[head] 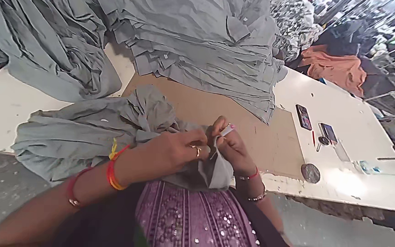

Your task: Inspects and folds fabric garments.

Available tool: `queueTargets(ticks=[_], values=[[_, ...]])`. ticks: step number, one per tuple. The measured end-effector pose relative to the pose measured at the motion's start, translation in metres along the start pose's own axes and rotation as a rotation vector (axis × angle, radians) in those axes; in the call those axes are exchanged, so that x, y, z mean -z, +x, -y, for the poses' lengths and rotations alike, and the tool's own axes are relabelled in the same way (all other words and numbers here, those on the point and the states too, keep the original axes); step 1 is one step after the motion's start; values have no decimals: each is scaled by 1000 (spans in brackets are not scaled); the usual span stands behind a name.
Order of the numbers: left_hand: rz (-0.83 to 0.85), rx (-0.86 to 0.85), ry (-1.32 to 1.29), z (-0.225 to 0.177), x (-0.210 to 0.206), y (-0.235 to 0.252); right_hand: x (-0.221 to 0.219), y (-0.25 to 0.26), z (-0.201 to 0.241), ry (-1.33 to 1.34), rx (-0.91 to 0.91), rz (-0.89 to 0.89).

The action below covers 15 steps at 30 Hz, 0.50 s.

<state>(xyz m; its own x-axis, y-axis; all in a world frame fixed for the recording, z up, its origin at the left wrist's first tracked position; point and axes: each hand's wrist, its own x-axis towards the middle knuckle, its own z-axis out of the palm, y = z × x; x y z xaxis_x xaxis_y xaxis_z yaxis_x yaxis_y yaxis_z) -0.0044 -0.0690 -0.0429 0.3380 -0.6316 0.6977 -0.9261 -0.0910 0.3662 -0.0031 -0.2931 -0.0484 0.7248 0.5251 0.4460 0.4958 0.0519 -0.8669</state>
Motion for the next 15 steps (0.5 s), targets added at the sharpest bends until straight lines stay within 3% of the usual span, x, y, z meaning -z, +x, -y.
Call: queueTargets(ticks=[6, 15], values=[[-125, 162, -135, 3, -8, -8, -11, 0, -8, 54, -30, 79], [-137, 154, -41, 1, -10, -3, -23, -2, -14, 117, -33, 6]])
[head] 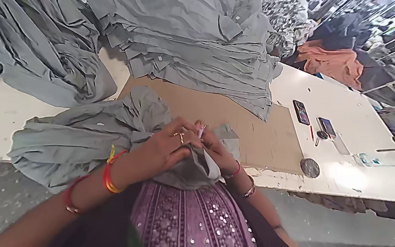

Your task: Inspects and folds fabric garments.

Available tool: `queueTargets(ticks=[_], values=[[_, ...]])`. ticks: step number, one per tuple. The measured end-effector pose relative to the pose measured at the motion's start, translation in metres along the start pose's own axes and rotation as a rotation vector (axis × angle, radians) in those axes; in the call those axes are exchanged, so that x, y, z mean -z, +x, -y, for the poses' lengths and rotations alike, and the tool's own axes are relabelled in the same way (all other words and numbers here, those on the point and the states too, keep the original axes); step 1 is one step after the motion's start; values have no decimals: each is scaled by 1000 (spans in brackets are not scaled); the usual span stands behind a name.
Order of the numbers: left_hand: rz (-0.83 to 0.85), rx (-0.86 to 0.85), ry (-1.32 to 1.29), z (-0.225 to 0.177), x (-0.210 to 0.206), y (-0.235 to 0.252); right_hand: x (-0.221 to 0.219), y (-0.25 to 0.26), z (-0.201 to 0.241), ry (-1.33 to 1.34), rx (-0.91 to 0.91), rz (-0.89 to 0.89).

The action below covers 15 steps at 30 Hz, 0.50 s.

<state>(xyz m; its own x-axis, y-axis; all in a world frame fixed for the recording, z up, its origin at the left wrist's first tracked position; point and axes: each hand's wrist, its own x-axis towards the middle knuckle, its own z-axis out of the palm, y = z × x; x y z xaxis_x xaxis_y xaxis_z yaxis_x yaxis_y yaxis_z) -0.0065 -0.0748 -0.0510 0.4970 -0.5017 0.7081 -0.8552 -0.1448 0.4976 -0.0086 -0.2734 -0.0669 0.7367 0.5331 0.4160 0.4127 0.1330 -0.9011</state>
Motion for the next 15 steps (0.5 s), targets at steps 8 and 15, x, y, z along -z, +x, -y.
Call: queueTargets(ticks=[8, 15], values=[[-199, 143, 293, 4, -4, -3, 22, -4, 8, -665, 259, -357], [-13, 289, 448, 3, -3, -3, 3, -3, 1, -1138, 443, -349]])
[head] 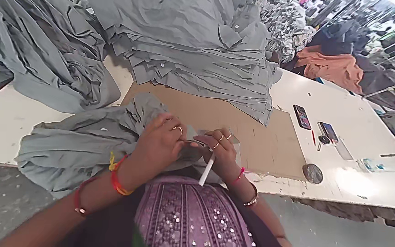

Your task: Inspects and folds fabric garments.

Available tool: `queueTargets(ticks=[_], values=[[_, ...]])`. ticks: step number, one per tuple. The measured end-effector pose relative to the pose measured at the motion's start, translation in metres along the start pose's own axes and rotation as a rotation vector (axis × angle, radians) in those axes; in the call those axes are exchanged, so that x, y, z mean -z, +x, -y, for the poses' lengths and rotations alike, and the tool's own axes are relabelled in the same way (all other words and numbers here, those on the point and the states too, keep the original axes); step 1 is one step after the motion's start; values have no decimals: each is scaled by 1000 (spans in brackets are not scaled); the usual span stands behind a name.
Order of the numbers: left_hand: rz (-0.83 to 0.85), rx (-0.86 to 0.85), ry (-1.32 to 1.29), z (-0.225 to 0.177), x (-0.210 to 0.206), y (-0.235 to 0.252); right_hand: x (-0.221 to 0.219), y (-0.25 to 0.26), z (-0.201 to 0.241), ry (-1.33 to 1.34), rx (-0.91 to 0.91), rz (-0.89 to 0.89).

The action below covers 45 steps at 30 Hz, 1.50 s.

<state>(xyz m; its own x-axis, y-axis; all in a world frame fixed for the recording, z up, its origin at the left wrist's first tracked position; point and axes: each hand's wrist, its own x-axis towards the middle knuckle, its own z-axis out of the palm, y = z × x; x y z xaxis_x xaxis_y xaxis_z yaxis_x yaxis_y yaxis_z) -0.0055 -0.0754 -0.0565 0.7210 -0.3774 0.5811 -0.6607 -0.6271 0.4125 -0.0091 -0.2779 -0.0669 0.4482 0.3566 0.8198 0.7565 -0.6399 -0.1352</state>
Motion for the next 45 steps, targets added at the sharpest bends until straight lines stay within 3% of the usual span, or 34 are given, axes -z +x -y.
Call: queueTargets(ticks=[4, 6, 11, 14, 19, 28, 32, 34, 37, 39, 41, 43, 45], values=[[146, 11, -184, -4, 0, 1, -4, 1, 5, 128, -50, 101], [100, -42, -270, -9, -4, 0, -3, -1, 7, 198, -69, 91], [-64, -61, -323, -9, -6, 3, 13, 4, 1, 425, -327, -184], [-98, -19, -267, -6, -8, 0, 26, 10, 2, 722, -484, -133], [-157, 29, -275, -2, -10, -1, 30, 7, 11, 749, -410, 21], [-234, -172, -245, 2, -11, -1, 21, 4, 12, 743, -381, -13], [-202, -363, -240, 2, -15, -2, 15, 5, 12, 669, -481, -42], [-181, -362, -280, 0, -14, -3, 10, 5, 10, 784, -604, -75], [-235, -124, -266, 18, 3, -6, 6, 6, -12, 986, -601, 48], [-317, 97, -168, 53, 32, -17, -9, 1, -22, 883, -580, 141], [-328, 402, 95, 101, 69, -45, -34, -12, -31, 696, -574, 268], [-173, 797, 280, 153, 98, -92, -62, -24, -29, 535, -681, 531], [97, 1168, 212, 190, 112, -135, -85, -26, -18, 462, -750, 850]])
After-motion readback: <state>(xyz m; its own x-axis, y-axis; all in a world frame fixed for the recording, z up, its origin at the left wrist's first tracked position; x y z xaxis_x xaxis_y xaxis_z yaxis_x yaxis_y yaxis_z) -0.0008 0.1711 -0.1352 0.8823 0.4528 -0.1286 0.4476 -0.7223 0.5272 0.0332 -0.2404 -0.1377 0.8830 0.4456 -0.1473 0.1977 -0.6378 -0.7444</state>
